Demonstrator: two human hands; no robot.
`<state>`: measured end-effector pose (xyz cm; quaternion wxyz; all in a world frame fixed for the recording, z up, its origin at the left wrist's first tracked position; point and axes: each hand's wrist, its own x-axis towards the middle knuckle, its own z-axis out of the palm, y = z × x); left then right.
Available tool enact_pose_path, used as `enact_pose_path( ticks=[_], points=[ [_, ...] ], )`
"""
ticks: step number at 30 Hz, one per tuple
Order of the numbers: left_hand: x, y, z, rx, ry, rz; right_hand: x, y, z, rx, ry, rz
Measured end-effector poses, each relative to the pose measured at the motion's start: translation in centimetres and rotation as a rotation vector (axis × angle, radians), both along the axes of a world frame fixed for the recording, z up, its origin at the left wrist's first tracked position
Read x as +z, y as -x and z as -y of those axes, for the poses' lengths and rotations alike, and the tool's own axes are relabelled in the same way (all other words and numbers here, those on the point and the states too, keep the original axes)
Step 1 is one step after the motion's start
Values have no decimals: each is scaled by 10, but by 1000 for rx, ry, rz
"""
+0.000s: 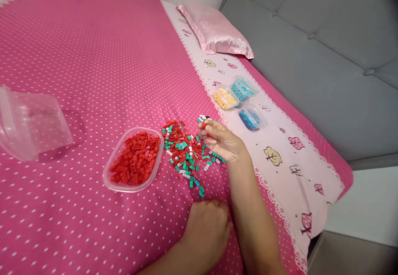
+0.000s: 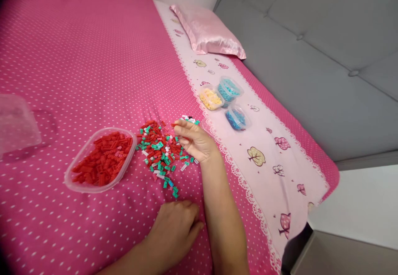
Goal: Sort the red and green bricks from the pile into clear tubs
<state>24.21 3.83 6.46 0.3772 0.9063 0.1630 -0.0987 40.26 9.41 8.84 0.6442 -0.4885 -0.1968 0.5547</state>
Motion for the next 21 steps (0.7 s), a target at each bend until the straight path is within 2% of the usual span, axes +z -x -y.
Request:
enact_pose_path(
  ticks=[3, 8, 17, 21],
  points=[
    [0, 1, 1, 6, 3, 6, 0, -3, -2, -63, -11, -191],
    [1, 2, 0, 0, 4, -3, 1, -4, -5, -141, -58, -324],
    [1, 1, 0, -2, 9, 0, -2, -9, -4, -282, -97, -345],
    [1, 0, 0, 9, 5, 10, -2, -10, -5, -319, -51, -327]
  ],
)
